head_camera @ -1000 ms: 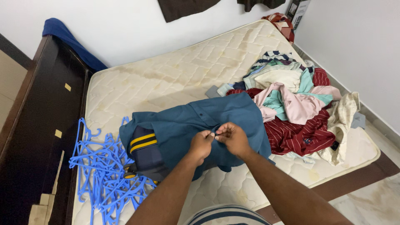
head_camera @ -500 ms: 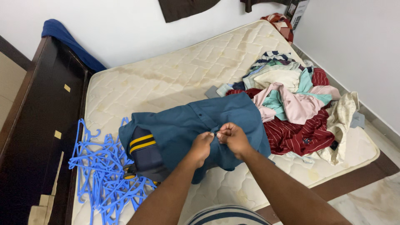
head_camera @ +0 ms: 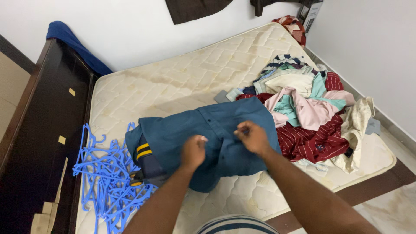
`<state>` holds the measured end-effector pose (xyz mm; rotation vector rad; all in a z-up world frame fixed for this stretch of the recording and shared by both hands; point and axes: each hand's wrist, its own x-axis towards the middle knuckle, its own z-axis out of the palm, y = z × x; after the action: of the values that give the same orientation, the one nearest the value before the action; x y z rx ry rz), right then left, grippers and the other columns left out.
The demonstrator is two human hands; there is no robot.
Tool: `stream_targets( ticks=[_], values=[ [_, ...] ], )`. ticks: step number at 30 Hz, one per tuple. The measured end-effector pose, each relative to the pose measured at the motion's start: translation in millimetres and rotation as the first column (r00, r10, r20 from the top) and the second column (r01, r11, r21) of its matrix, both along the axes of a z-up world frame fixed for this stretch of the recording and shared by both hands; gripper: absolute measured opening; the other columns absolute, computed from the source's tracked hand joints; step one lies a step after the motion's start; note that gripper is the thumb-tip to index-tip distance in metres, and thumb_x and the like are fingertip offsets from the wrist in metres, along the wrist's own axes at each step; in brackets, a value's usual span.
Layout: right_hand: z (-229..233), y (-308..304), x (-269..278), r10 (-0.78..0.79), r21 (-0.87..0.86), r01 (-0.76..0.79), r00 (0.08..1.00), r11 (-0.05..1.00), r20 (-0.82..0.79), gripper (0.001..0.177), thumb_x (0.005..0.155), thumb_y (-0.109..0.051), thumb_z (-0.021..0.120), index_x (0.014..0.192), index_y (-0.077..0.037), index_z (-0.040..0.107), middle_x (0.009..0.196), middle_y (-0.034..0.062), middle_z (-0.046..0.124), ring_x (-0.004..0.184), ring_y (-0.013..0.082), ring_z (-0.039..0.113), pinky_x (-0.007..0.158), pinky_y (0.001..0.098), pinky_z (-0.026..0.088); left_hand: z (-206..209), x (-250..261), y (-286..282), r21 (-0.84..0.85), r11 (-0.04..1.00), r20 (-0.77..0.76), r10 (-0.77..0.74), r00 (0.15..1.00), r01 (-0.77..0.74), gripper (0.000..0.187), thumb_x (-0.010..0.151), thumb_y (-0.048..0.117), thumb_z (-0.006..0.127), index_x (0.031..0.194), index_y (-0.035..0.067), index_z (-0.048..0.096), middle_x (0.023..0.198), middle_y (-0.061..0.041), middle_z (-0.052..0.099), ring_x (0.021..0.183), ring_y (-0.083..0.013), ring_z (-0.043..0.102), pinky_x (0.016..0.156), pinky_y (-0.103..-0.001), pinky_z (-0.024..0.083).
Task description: The person picks a blue shirt from a pile of clothes on a bed, buttons it, places it on a blue hanger, and hangs it in a wardrobe. The person then returns to the bed and moves the pile of clothes.
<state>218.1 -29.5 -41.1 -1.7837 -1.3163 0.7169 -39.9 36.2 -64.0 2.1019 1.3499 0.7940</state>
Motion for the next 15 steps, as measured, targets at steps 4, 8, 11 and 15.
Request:
stream_targets(
  ticks=[4, 8, 11, 15],
  values=[
    [28, -12, 24, -0.081, 0.074, 0.050, 0.856, 0.996, 0.510, 0.060, 0.085, -0.028, 0.076, 0.140, -0.014, 0.057, 0.136, 0.0162, 0.060, 0.123, 0.0384, 0.057, 0.103, 0.0491, 0.049, 32, -59, 20, 0.302, 0.953, -0.293, 0.130, 0.947, -0.037, 0.053, 0.081, 0.033, 0.074, 0.128, 0.010, 0.068, 0.130, -0.019, 0.062, 0.116, -0.0409, 0.057, 0.095, -0.049, 0.047],
    [30, -12, 32, 0.184, -0.208, -0.042, 0.658, 0.977, 0.730, 0.060, 0.083, -0.033, 0.072, 0.141, -0.027, 0.059, 0.154, 0.0158, 0.040, 0.142, 0.0383, 0.036, 0.106, 0.0589, 0.039, 16, -94, 42, 0.232, 0.970, -0.453, 0.047, 0.890, 0.067, 0.047, 0.076, 0.026, 0.074, 0.122, 0.016, 0.072, 0.137, -0.015, 0.059, 0.122, -0.0383, 0.056, 0.099, -0.048, 0.047],
    [20, -10, 33, 0.212, -0.234, -0.037, 0.576, 0.972, 0.790, 0.034, 0.088, -0.032, 0.066, 0.121, -0.027, 0.070, 0.151, 0.0054, 0.047, 0.140, 0.0275, 0.041, 0.109, 0.0485, 0.042, 3, -100, 50, 0.111, 0.994, -0.573, 0.044, 0.818, 0.024, 0.020, 0.093, 0.019, 0.064, 0.110, 0.016, 0.073, 0.134, -0.007, 0.064, 0.125, -0.0310, 0.060, 0.105, -0.042, 0.049],
    [8, -4, 33, 0.246, -0.262, -0.040, 0.500, 0.964, 0.830, 0.024, 0.098, -0.022, 0.056, 0.115, -0.024, 0.072, 0.144, -0.0025, 0.057, 0.141, 0.0208, 0.048, 0.112, 0.0428, 0.045, 4, -97, 49, 0.130, 0.991, -0.577, 0.055, 0.815, 0.025, 0.012, 0.098, 0.015, 0.060, 0.106, 0.014, 0.069, 0.126, -0.009, 0.067, 0.124, -0.0307, 0.061, 0.104, -0.041, 0.052]
  ],
)
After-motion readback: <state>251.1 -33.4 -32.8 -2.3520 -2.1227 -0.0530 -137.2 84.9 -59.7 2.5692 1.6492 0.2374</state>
